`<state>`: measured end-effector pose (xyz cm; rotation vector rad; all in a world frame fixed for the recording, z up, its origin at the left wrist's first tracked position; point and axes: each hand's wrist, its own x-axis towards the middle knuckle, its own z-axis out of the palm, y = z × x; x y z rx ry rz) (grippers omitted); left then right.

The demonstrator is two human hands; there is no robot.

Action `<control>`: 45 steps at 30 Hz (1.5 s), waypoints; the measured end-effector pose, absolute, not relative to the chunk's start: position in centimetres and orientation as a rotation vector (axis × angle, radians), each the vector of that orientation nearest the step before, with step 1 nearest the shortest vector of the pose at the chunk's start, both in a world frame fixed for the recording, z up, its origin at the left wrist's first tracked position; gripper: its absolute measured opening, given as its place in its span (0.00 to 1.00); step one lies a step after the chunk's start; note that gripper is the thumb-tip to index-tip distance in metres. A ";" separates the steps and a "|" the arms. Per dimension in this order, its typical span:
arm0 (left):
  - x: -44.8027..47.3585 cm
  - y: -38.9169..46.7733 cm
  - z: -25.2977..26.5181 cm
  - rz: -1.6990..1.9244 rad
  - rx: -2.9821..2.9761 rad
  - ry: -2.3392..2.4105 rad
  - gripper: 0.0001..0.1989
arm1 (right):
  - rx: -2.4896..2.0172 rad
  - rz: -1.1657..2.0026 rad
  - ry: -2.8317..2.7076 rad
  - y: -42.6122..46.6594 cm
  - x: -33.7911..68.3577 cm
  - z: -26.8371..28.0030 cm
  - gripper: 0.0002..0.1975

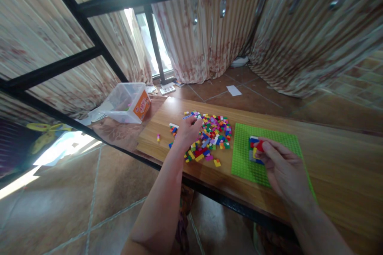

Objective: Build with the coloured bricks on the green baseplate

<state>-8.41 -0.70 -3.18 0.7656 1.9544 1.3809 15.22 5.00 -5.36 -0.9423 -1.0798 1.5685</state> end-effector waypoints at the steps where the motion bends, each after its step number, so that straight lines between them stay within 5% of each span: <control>1: -8.9 -0.9 -3.1 1.364 0.777 1.999 0.09 | -0.942 1.566 -1.086 5.0 15.2 -5.3 0.08; 18: -11.9 -1.6 -3.9 0.994 1.046 2.498 0.07 | -0.948 1.521 -1.218 4.7 15.5 -5.5 0.09; 27: -10.6 -1.3 -3.4 0.782 1.255 2.537 0.18 | -0.958 1.524 -1.214 4.8 15.3 -5.5 0.09; 45: -9.9 -0.2 -4.5 0.532 1.662 2.643 0.10 | -0.866 1.636 -1.143 6.6 18.0 -5.5 0.09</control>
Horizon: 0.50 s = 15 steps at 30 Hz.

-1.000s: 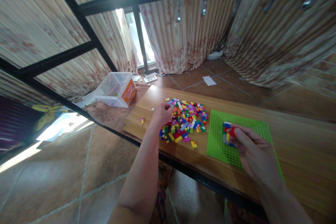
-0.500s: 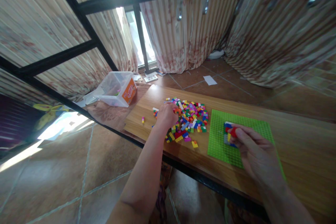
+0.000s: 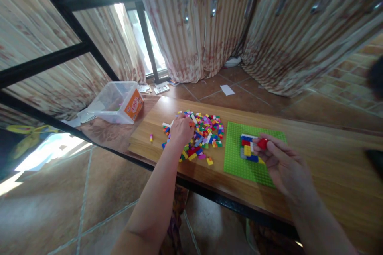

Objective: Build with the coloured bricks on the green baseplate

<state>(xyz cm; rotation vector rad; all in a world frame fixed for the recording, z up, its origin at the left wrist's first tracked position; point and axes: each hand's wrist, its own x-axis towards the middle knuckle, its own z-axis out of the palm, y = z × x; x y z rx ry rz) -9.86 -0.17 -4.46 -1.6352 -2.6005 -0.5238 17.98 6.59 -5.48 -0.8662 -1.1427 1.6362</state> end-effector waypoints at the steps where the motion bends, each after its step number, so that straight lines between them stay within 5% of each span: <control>1: -9.8 -0.2 -4.2 -0.554 -1.615 -2.594 0.09 | -0.866 1.627 -1.131 6.8 18.3 -5.5 0.09; 15: -2.0 0.6 -3.6 -1.512 -2.190 -2.346 0.08 | -0.999 1.455 -1.394 6.6 17.6 -6.4 0.17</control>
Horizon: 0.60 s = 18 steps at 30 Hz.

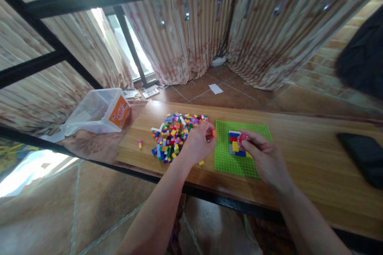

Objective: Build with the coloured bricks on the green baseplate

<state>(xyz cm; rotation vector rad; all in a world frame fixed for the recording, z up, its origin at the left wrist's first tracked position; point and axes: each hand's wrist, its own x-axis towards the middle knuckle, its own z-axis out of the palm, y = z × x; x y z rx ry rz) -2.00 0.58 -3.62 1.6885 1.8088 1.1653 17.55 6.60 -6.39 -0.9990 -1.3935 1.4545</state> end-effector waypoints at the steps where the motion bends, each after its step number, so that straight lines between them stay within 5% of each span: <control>1: -1.4 0.8 -3.8 1.192 1.693 1.763 0.08 | -0.993 1.461 -1.405 6.5 17.3 -6.4 0.17; 18: 1.3 1.4 -4.6 1.196 1.873 1.680 0.09 | -1.003 1.538 -1.422 6.0 16.8 -6.0 0.20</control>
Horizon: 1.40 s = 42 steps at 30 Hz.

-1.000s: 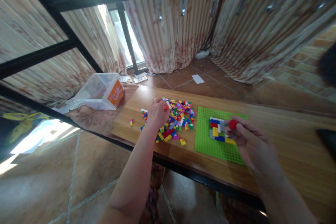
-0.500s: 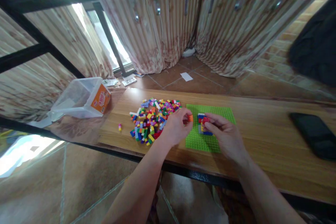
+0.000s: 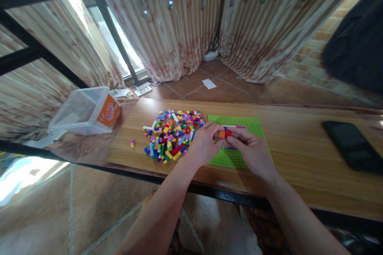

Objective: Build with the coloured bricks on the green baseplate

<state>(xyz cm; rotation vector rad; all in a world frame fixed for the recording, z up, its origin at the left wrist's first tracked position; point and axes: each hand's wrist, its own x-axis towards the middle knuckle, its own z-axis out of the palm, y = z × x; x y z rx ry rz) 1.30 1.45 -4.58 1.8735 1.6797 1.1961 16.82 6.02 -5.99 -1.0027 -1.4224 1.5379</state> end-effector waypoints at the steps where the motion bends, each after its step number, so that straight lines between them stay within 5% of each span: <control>1: 1.3 1.5 -4.6 1.198 1.887 1.676 0.09 | -1.010 1.533 -1.432 6.0 16.9 -6.0 0.21; 20: 1.2 1.1 -4.7 1.100 2.185 1.686 0.08 | -1.051 1.483 -1.544 6.4 17.9 -5.6 0.22; 32: 0.9 1.4 -4.9 1.013 2.150 1.850 0.08 | -1.087 0.892 -1.877 6.5 19.1 -5.5 0.14; 42: 1.4 1.0 -4.9 0.806 2.162 1.762 0.08 | -1.215 0.730 -1.734 8.1 20.9 -6.0 0.13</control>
